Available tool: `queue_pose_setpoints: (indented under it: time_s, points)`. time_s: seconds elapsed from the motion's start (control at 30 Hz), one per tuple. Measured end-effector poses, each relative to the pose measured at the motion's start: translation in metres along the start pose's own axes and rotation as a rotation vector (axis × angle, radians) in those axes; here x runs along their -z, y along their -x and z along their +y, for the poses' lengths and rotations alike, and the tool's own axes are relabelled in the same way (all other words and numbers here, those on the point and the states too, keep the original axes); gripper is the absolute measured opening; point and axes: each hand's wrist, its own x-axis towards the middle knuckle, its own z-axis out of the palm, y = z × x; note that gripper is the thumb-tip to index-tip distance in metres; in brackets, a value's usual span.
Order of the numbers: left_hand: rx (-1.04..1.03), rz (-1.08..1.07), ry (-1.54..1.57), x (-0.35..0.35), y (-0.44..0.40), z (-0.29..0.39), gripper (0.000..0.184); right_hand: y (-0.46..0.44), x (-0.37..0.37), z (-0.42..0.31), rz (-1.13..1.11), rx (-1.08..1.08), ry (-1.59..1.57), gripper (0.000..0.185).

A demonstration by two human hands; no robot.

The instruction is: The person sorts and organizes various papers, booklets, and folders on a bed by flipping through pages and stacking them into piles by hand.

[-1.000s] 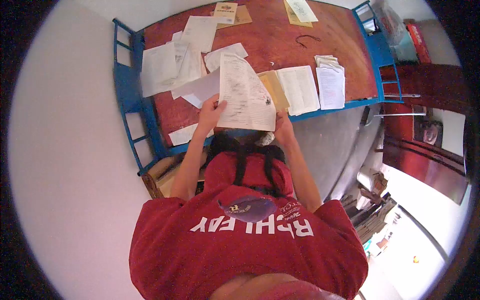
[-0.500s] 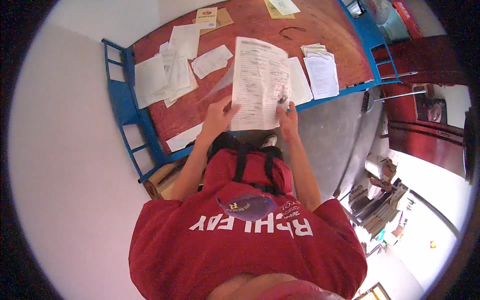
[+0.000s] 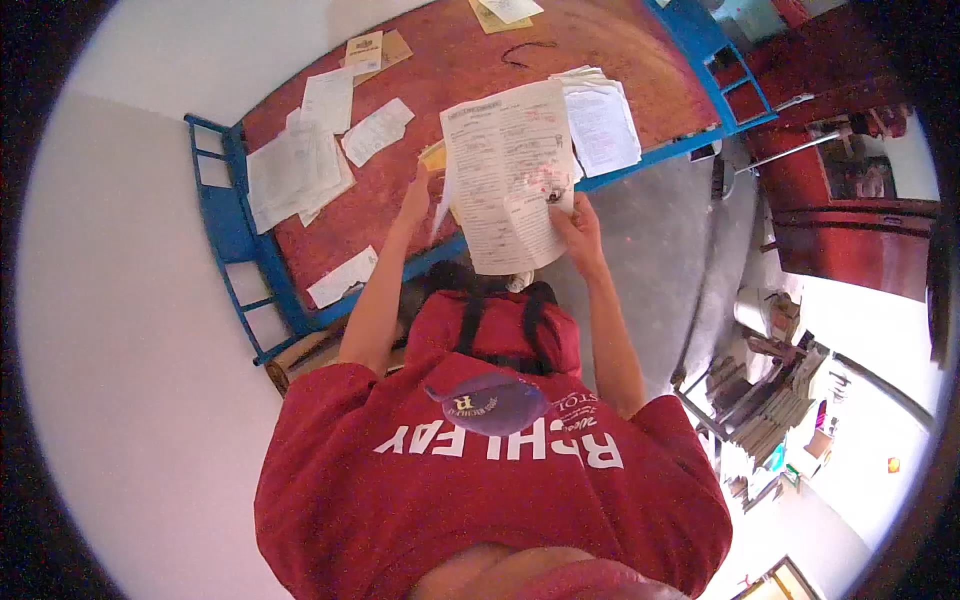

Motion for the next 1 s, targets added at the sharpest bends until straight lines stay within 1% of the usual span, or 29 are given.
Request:
queue_pose_setpoints:
  time_s: [0.03,0.07,0.1,0.13,0.17,0.23,0.27,0.33,0.37,0.4,0.43,0.47,0.5,0.53,0.6,0.63,0.7,0.73,0.77,0.8,0.83,0.9,0.93,0.97,1.0]
  points:
    - [0.002,0.000,0.000,-0.010,-0.002,-0.010,0.065,0.003,0.006,0.000,0.000,-0.002,0.000,0.021]
    - [0.108,-0.152,0.286,-0.017,-0.008,-0.024,0.070,0.004,0.011,0.000,-0.009,-0.009,-0.020,0.021]
    - [0.211,-0.304,0.570,-0.028,-0.006,-0.021,0.075,0.004,0.016,0.000,-0.020,-0.015,-0.042,0.021]
    - [0.266,-0.309,0.581,-0.037,-0.002,-0.019,0.080,0.004,0.019,0.002,-0.021,-0.016,-0.044,0.021]
    - [0.266,-0.307,0.580,-0.046,0.003,-0.017,0.080,0.004,0.023,0.004,0.000,-0.023,-0.068,0.024]
    - [0.164,-0.253,0.733,-0.067,0.022,0.001,0.071,0.004,0.029,0.014,0.023,-0.033,-0.094,0.027]
    - [0.167,-0.251,0.730,-0.071,0.024,-0.005,0.071,0.004,0.033,0.018,0.023,-0.029,-0.068,0.028]
    - [0.080,-0.174,0.681,-0.075,0.022,-0.023,0.050,0.005,0.043,0.033,0.024,-0.025,-0.041,0.028]
    - [0.082,-0.175,0.682,-0.076,0.021,-0.030,0.050,0.005,0.051,0.042,0.018,-0.049,0.133,0.026]
    - [0.064,-0.158,0.640,-0.076,0.020,-0.035,0.044,0.006,0.054,0.047,0.012,-0.073,0.307,0.024]
    - [0.046,-0.142,0.598,-0.076,0.020,-0.039,0.039,0.006,0.057,0.052,0.016,-0.076,0.308,0.024]
    - [0.051,-0.144,0.599,-0.077,0.020,-0.045,0.039,0.007,0.059,0.058,0.032,-0.060,0.389,0.023]
    - [0.045,-0.080,0.497,-0.077,0.021,-0.048,0.036,0.009,0.059,0.061,0.048,-0.044,0.470,0.023]
    - [0.038,-0.018,0.395,-0.076,0.021,-0.051,0.033,0.010,0.057,0.065,0.054,-0.047,0.471,0.023]
    - [0.044,-0.039,0.425,-0.073,0.022,-0.055,0.030,0.014,0.051,0.068,0.076,-0.219,0.512,0.024]
    - [0.048,-0.051,0.460,-0.073,0.024,-0.058,0.028,0.017,0.046,0.069,0.086,-0.229,0.516,0.024]
    - [0.075,-0.063,0.484,-0.075,0.024,-0.059,0.027,0.022,0.035,0.068,0.133,-0.451,0.293,0.029]
    - [0.094,-0.063,0.501,-0.076,0.024,-0.058,0.026,0.024,0.032,0.068,0.143,-0.458,0.296,0.029]
    - [0.101,-0.069,0.502,-0.076,0.025,-0.058,0.026,0.025,0.028,0.068,0.092,-0.530,0.266,0.032]
    - [0.074,-0.103,0.442,-0.077,0.025,-0.052,0.025,0.022,0.022,0.064,0.040,-0.598,0.235,0.036]
    - [0.050,-0.134,0.382,-0.078,0.025,-0.046,0.023,0.021,0.016,0.061,0.043,-0.602,0.236,0.036]
    - [0.050,-0.139,0.376,-0.079,0.023,-0.035,0.022,0.017,0.007,0.052,-0.005,-0.644,0.028,0.038]
    - [0.044,-0.147,0.363,-0.079,0.021,-0.033,0.022,0.014,0.012,0.067,-0.011,-0.652,0.032,0.038]
    - [0.049,-0.137,0.368,-0.078,0.018,-0.033,0.022,0.010,0.023,0.093,0.040,-0.649,0.055,0.040]
    - [0.045,-0.101,0.295,-0.075,0.014,-0.034,0.022,0.008,0.033,0.117,0.091,-0.641,0.076,0.041]
